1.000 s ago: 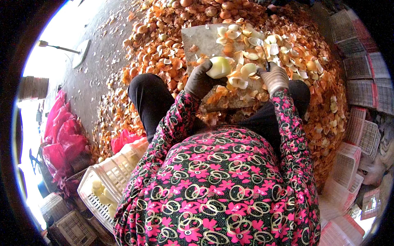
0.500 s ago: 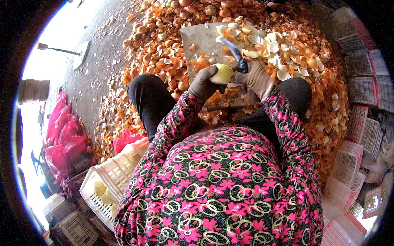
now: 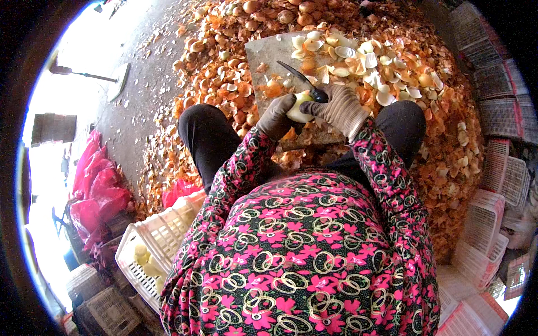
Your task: The person sits on the floor and peels onions one by one using a small knife, placing the peeled onions into a white plastic basket. Onion skins accumulate on the floor around the person.
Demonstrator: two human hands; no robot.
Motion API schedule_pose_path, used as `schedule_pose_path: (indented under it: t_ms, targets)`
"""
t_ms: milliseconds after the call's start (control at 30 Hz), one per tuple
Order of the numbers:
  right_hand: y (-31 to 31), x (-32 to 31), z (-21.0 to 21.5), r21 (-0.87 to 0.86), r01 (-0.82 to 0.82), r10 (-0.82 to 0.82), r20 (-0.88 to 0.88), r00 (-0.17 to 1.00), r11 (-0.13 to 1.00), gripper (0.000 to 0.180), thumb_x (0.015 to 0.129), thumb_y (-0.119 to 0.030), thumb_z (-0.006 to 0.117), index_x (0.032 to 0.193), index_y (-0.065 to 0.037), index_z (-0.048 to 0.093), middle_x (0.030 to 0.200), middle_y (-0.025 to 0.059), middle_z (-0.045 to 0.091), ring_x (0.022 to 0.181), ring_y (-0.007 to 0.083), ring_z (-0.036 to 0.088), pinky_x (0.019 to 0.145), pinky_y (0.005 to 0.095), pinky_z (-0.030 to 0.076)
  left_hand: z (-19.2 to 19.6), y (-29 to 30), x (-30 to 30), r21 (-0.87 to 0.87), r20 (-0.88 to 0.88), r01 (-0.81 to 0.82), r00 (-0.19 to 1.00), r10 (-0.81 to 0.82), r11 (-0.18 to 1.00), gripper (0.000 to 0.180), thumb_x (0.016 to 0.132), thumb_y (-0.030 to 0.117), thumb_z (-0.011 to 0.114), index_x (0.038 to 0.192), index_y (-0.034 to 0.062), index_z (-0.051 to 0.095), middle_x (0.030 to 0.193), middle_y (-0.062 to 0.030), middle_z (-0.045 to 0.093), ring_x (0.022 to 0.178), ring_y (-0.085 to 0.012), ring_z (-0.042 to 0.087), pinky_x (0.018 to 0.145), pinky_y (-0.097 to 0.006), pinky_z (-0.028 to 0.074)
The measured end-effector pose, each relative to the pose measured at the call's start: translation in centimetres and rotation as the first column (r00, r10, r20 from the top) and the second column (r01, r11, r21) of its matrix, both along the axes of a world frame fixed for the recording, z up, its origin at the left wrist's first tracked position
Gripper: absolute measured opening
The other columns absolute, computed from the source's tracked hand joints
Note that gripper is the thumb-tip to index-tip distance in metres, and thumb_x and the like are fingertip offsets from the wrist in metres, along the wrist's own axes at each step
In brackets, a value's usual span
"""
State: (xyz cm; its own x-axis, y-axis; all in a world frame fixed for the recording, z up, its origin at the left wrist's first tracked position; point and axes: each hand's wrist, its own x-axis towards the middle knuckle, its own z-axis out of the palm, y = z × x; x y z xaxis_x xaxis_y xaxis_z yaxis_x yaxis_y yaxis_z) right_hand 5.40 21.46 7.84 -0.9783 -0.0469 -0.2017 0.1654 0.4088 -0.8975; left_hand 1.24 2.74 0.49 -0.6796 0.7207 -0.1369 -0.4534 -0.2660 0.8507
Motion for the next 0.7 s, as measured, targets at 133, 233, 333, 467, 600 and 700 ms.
schedule_pose_path:
  t_ms: [133,233,333,467,600,700]
  targets:
    - [1.3,-0.2,0.2,-0.148,-0.045,0.063,0.117,0.991,0.988,0.036,0.077,-0.028,0.078,0.094,0.002,0.067,0.066,0.0039,0.062,0.062,0.0105,0.055,0.059,0.0291,0.047,-0.8,0.0,0.6,0.006,0.109,0.028,0.994,-0.029,1.000,0.067,0.082,0.062,0.058,0.107,-0.0004,0.059,0.081,-0.0105,0.064,0.058,-0.0180,0.061,0.045,-0.029,0.048]
    - [2.2,-1.9,-3.1,0.326,0.062,-0.031,-0.099,0.995,0.943,0.035,0.081,-0.031,0.072,0.094,0.001,0.067,0.068,0.0089,0.065,0.064,0.0174,0.061,0.063,0.0330,0.050,0.5,0.1,0.2,0.286,0.324,0.005,0.941,-0.101,0.958,0.081,0.079,0.067,0.058,0.120,-0.0028,0.054,0.090,-0.0138,0.066,0.064,-0.0201,0.064,0.047,-0.031,0.050]
    - [4.6,-3.7,-7.0,0.662,0.192,-0.301,0.054,0.952,0.725,0.047,0.083,-0.042,0.066,0.104,0.000,0.066,0.090,0.0188,0.069,0.085,0.0310,0.066,0.079,0.0399,0.051,-0.4,-1.1,-1.1,0.396,0.476,-0.093,0.872,-0.118,0.914,0.105,0.075,0.077,0.053,0.135,-0.0088,0.038,0.091,-0.0244,0.064,0.067,-0.0296,0.066,0.048,-0.034,0.053]
    - [4.0,-3.4,-7.1,0.537,0.155,-0.309,0.209,0.928,0.829,0.056,0.079,-0.043,0.071,0.109,0.004,0.063,0.099,0.0214,0.068,0.094,0.0311,0.065,0.084,0.0375,0.050,0.6,-3.3,-0.5,0.253,0.429,-0.285,0.890,0.157,0.924,0.094,0.077,0.071,0.055,0.133,-0.0031,0.041,0.096,-0.0220,0.063,0.074,-0.0317,0.066,0.052,-0.037,0.054]
    - [0.7,-2.5,-8.2,0.079,0.311,-0.318,0.355,0.879,0.947,0.031,0.080,-0.029,0.074,0.079,0.000,0.065,0.061,0.0057,0.061,0.047,0.0152,0.051,0.045,0.0323,0.039,4.4,-11.4,0.4,0.154,0.162,-0.600,0.799,0.579,0.785,0.061,0.081,0.046,0.064,0.121,0.0030,0.052,0.111,-0.0212,0.060,0.091,-0.0345,0.064,0.067,-0.047,0.056]
    - [0.9,-3.3,-12.0,-0.142,0.338,-0.259,0.398,0.880,0.930,0.020,0.083,-0.021,0.069,0.078,-0.002,0.063,0.060,0.0038,0.058,0.044,0.0140,0.049,0.041,0.0301,0.037,8.9,-22.5,3.3,0.163,0.150,-0.826,0.561,0.814,0.539,0.044,0.088,0.034,0.060,0.117,0.0017,0.055,0.110,-0.0149,0.061,0.099,-0.0301,0.062,0.078,-0.045,0.054]
